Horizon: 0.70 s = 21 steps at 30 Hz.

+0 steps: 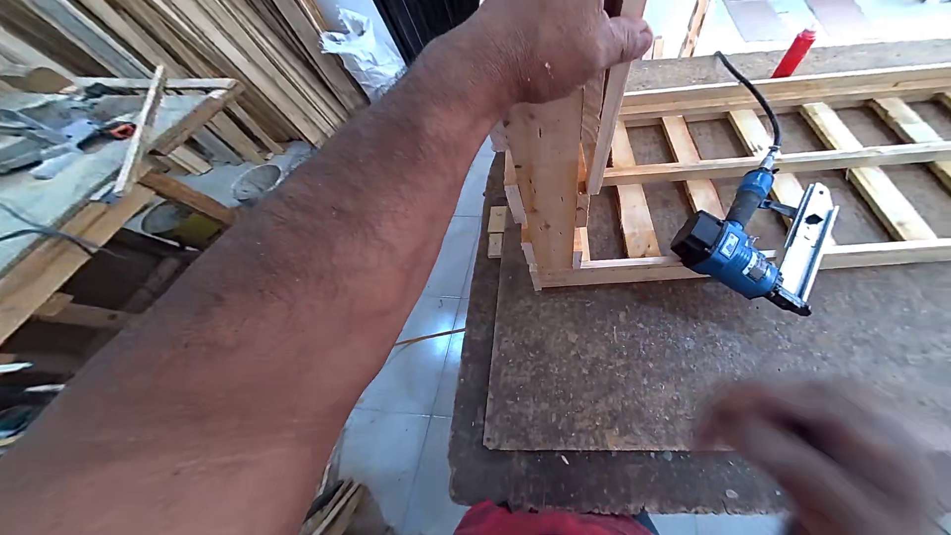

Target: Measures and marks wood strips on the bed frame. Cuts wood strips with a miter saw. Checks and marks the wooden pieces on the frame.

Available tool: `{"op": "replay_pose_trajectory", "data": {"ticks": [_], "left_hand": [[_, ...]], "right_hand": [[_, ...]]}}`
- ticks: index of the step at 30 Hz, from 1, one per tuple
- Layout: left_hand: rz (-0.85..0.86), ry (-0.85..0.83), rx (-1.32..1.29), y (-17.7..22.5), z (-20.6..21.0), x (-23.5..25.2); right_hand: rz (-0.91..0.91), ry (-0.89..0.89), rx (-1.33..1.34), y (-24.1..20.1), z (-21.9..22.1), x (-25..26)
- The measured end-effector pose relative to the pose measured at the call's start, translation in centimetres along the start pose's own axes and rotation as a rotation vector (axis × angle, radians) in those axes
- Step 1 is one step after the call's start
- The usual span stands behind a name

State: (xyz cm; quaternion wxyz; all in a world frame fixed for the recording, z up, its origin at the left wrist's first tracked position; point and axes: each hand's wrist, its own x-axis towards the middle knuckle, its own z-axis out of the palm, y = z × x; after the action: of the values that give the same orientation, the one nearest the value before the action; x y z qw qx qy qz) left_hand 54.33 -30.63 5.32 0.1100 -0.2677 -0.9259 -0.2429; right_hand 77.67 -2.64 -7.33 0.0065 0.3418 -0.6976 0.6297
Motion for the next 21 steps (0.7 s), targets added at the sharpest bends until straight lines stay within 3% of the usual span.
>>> {"op": "replay_pose_trajectory", "data": {"ticks": [2,5,10,21], "left_hand": [[0.021,0.012,-0.005,-0.3,0.1,-0.3],[-0.009,0.013,-0.016,-0.2,0.3,-0.5],[-0.007,0.031,-0.008,-0.2,0.4,-0.6],[-0.034,0.027,0.002,-0.2,0.5,-0.8]], "right_hand": [[0.250,0.089,-0.028,5.5,4.3,5.1],[0.484,0.138,0.093,8.5,7.0,12.4],[0.529,0.209,0.225,9.9,7.1,17.2],[0.500,0.314,0.364,9.8,8.3,17.9]]}}
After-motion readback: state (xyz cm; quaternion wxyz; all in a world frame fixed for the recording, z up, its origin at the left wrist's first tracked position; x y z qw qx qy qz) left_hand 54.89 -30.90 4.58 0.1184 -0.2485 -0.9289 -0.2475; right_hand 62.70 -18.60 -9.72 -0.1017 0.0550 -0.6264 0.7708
